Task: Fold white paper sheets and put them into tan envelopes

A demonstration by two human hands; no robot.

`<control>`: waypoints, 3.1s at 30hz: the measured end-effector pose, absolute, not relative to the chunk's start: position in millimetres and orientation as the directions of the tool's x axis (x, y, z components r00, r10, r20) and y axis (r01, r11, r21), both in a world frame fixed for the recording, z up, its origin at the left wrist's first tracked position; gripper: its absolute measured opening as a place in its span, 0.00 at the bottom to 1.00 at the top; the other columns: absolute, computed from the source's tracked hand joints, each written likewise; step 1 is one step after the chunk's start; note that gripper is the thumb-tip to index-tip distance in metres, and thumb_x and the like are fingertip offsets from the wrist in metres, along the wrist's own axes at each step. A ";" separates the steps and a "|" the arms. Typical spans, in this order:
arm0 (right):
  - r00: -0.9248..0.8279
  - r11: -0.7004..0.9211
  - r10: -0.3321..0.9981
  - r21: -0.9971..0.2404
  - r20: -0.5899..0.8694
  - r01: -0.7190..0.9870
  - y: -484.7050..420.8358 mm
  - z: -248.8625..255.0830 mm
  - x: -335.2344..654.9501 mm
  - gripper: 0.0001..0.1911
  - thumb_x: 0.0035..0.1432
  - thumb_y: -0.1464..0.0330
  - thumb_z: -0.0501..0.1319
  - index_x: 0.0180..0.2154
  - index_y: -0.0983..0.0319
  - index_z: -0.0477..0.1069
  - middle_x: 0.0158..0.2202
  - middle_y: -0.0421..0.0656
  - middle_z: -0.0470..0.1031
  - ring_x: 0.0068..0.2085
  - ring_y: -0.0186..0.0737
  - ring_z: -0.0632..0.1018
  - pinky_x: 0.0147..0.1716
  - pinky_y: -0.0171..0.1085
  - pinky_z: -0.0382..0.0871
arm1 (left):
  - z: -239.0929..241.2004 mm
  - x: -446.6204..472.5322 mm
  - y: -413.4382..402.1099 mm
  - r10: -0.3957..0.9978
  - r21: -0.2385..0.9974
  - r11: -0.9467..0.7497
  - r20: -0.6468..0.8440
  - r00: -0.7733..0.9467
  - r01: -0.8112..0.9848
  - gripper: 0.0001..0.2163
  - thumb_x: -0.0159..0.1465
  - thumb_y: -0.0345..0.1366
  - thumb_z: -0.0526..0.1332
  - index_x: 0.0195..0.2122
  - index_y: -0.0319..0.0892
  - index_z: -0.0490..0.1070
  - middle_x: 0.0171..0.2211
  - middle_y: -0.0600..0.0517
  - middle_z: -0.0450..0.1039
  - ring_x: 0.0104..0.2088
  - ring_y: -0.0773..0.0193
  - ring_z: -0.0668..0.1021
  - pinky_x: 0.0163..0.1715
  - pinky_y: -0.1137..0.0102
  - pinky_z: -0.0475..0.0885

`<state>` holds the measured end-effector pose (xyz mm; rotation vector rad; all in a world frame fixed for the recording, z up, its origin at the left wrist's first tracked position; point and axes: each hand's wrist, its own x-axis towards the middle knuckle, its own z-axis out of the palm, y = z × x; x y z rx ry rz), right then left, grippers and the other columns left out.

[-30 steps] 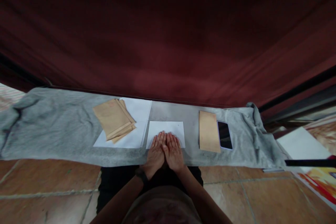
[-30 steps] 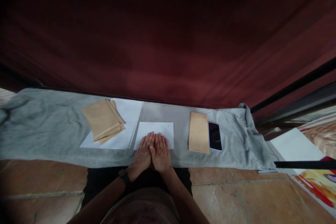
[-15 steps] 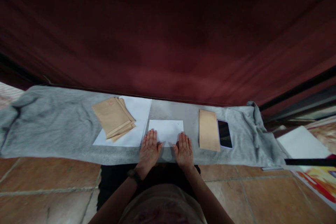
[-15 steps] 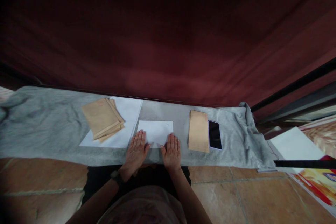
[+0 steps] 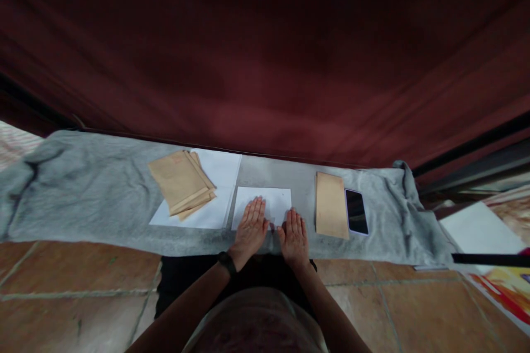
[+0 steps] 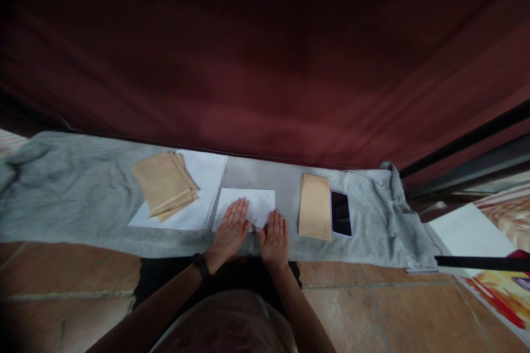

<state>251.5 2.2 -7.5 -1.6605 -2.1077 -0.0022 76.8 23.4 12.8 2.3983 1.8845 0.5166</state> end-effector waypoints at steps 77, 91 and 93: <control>-0.057 0.157 0.940 -0.278 0.337 0.948 48.7 6.0 235.1 0.31 0.74 0.65 0.42 0.72 0.72 0.40 0.71 0.60 0.50 0.72 0.52 0.54 0.67 0.56 0.53 | 14.4 54.7 28.1 0.958 0.212 -0.134 0.277 0.072 0.968 0.28 0.72 0.38 0.45 0.71 0.30 0.48 0.70 0.36 0.53 0.71 0.50 0.54 0.69 0.50 0.54; -0.307 0.383 0.906 -0.255 0.292 0.888 -0.9 6.2 211.7 0.29 0.73 0.60 0.47 0.69 0.67 0.55 0.68 0.52 0.60 0.69 0.48 0.62 0.67 0.50 0.55 | 1.3 55.0 -8.4 0.953 0.151 -0.272 0.179 0.244 0.950 0.29 0.70 0.35 0.46 0.71 0.32 0.47 0.71 0.39 0.52 0.72 0.55 0.54 0.69 0.55 0.54; -0.294 0.369 0.907 -0.236 0.301 0.899 0.1 4.3 219.3 0.31 0.73 0.59 0.48 0.69 0.68 0.53 0.69 0.53 0.59 0.69 0.49 0.61 0.67 0.50 0.56 | 3.0 51.0 -9.5 0.957 0.160 -0.247 0.197 0.214 0.956 0.29 0.71 0.39 0.47 0.71 0.33 0.48 0.70 0.39 0.54 0.71 0.54 0.55 0.69 0.55 0.55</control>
